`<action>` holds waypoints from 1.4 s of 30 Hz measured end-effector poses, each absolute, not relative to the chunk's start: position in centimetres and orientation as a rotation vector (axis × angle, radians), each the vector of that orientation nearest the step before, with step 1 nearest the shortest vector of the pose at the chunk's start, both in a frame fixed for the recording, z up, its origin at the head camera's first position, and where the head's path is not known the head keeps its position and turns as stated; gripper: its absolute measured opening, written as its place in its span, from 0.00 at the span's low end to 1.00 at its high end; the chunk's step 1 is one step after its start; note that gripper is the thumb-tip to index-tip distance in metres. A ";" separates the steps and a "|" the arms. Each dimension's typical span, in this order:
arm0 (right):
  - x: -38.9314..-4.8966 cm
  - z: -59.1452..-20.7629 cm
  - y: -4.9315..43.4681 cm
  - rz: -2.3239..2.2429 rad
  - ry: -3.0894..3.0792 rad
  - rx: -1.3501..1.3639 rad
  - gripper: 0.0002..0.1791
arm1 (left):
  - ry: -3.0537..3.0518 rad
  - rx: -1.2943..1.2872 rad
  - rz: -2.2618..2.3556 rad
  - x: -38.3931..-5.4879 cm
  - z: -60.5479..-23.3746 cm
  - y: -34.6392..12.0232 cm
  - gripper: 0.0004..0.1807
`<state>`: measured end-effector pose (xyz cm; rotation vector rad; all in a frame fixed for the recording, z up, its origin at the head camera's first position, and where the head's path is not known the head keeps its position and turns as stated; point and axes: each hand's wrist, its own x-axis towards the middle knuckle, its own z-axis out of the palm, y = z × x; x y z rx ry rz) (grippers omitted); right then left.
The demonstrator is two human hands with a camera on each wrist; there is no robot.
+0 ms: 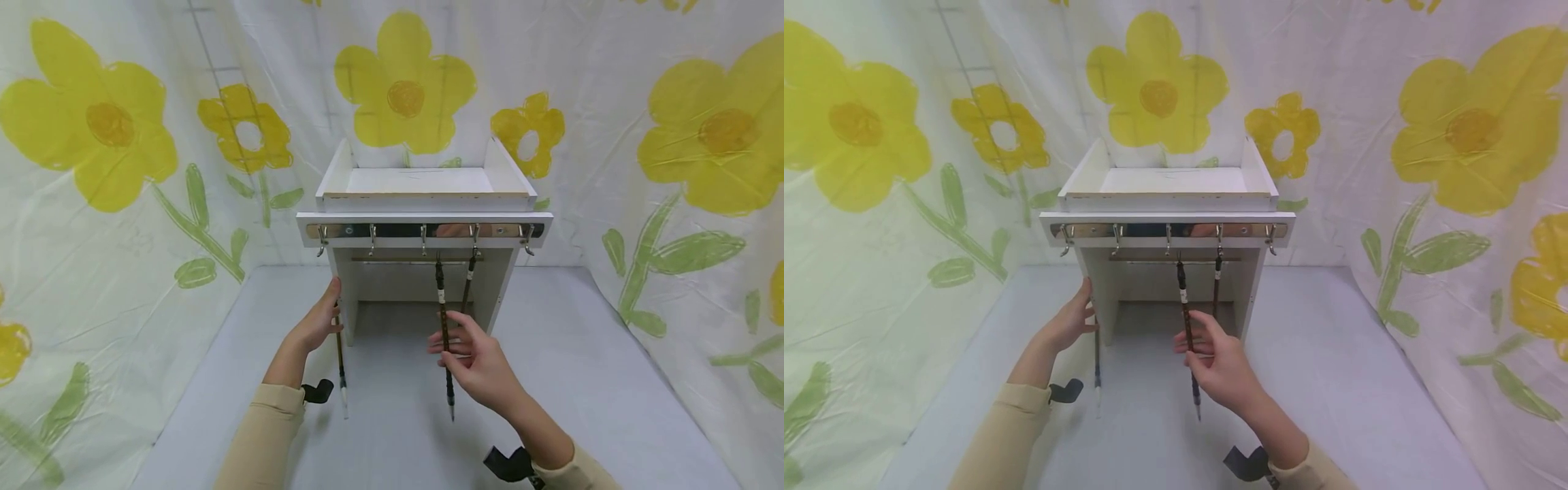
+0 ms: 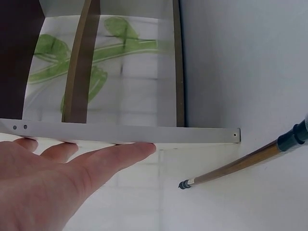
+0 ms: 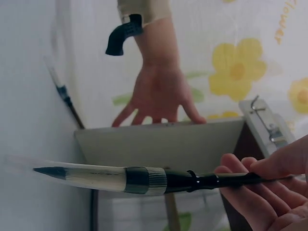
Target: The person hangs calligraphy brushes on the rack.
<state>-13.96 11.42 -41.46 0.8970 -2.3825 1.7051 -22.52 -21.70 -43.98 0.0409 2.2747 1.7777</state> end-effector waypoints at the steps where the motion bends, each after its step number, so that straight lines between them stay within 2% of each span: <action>1: -14.0 -41.5 11.3 1.710 -2.391 0.894 0.34 | 2.276 0.042 1.776 -22.5 -44.0 -21.7 0.49; 31: -15.8 -41.6 10.2 1.740 -2.489 0.818 0.33 | 2.255 0.029 1.792 -22.5 -44.1 -21.6 0.49; 42: -15.8 -41.6 10.1 1.802 -2.384 0.962 0.18 | 2.268 0.033 1.784 -22.5 -44.0 -21.7 0.49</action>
